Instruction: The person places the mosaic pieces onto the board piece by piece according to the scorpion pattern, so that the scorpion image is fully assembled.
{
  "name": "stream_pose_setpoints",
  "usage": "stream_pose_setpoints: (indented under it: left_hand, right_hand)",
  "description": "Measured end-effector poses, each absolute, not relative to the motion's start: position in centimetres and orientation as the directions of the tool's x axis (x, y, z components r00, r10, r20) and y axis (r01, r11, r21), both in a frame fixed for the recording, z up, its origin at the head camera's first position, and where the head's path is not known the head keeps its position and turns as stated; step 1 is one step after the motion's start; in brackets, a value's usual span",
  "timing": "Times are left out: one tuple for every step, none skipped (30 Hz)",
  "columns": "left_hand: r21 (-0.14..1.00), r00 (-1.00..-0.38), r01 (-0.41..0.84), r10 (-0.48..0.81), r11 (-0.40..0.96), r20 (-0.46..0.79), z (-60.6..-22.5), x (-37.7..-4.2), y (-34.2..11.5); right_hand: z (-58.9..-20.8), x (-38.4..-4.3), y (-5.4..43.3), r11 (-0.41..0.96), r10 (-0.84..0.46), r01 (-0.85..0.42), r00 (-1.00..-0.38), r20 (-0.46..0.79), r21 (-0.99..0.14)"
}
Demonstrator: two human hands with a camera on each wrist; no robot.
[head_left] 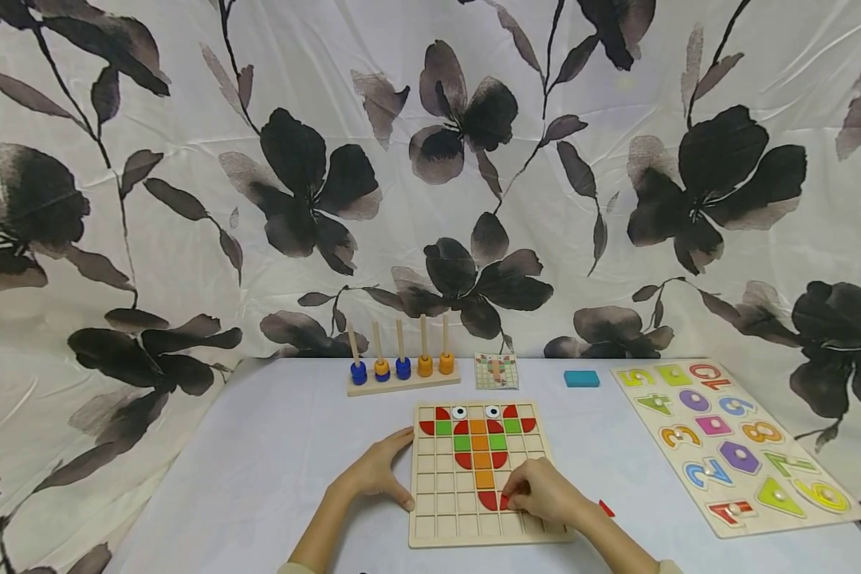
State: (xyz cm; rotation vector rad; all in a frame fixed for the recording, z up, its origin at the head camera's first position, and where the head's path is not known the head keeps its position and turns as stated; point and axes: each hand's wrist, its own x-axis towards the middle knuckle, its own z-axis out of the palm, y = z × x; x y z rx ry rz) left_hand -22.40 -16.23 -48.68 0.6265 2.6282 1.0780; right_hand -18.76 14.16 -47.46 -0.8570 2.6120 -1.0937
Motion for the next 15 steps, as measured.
stream_pose_setpoints:
  left_hand:
    - [0.711,-0.881,0.3,0.471,0.636,-0.05,-48.7,-22.41,-16.25]
    - [0.711,-0.88,0.3,0.471,0.636,-0.05,-48.69,-22.41,-16.25]
    - [0.711,-0.88,0.301,0.472,0.636,-0.05,-48.69,-22.41,-16.25]
    - [0.711,-0.879,0.302,0.473,0.635,-0.049,-48.66,-22.4,-16.25]
    - [0.712,-0.879,0.303,0.475,0.634,-0.048,-48.65,-22.4,-16.25]
    - [0.712,-0.879,0.303,0.475,0.633,-0.048,-48.64,-22.39,-16.24]
    - [0.712,-0.879,0.304,0.475,0.633,-0.047,-48.62,-22.39,-16.23]
    - [0.713,-0.878,0.304,0.476,0.632,-0.047,-48.6,-22.39,-16.23]
    - [0.713,-0.878,0.304,0.476,0.632,-0.047,-48.61,-22.38,-16.22]
    - [0.714,-0.878,0.304,0.476,0.631,-0.048,-48.6,-22.38,-16.22]
    - [0.715,-0.878,0.302,0.476,0.631,-0.049,-48.61,-22.37,-16.22]
    - [0.715,-0.878,0.301,0.476,0.631,-0.05,-48.61,-22.36,-16.23]
    - [0.716,-0.878,0.3,0.476,0.63,-0.051,-48.61,-22.35,-16.23]
    - [0.718,-0.878,0.298,0.476,0.629,-0.053,-48.64,-22.35,-16.23]
    - [0.718,-0.878,0.296,0.475,0.63,-0.055,-48.64,-22.34,-16.24]
  right_hand:
    - [-47.47,-18.77,14.21,0.558,-0.576,-0.44,-0.816,0.053,-0.703]
    - [-47.48,-18.78,14.27,0.553,-0.578,-0.441,-0.814,0.056,-0.707]
    - [-47.47,-18.79,14.33,0.547,-0.58,-0.44,-0.813,0.056,-0.712]
    - [-47.46,-18.8,14.4,0.543,-0.582,-0.438,-0.811,0.054,-0.717]
    - [-47.45,-18.82,14.47,0.539,-0.585,-0.436,-0.81,0.053,-0.721]
    - [-47.44,-18.84,14.54,0.533,-0.588,-0.434,-0.808,0.051,-0.727]
    - [-47.44,-18.86,14.61,0.528,-0.59,-0.431,-0.806,0.049,-0.731]
    - [-47.46,-18.89,14.67,0.525,-0.591,-0.429,-0.805,0.048,-0.735]
    - [-47.46,-18.91,14.71,0.522,-0.593,-0.427,-0.804,0.045,-0.739]
    - [-47.47,-18.92,14.74,0.52,-0.594,-0.424,-0.803,0.043,-0.741]
    - [-47.47,-18.93,14.76,0.519,-0.594,-0.421,-0.804,0.041,-0.744]
    - [-47.47,-18.93,14.77,0.519,-0.593,-0.417,-0.804,0.038,-0.746]
    - [-47.46,-18.93,14.78,0.519,-0.592,-0.414,-0.805,0.034,-0.748]
    - [-47.45,-18.91,14.79,0.519,-0.592,-0.41,-0.806,0.031,-0.75]
    - [-47.45,-18.91,14.79,0.521,-0.59,-0.407,-0.807,0.027,-0.751]
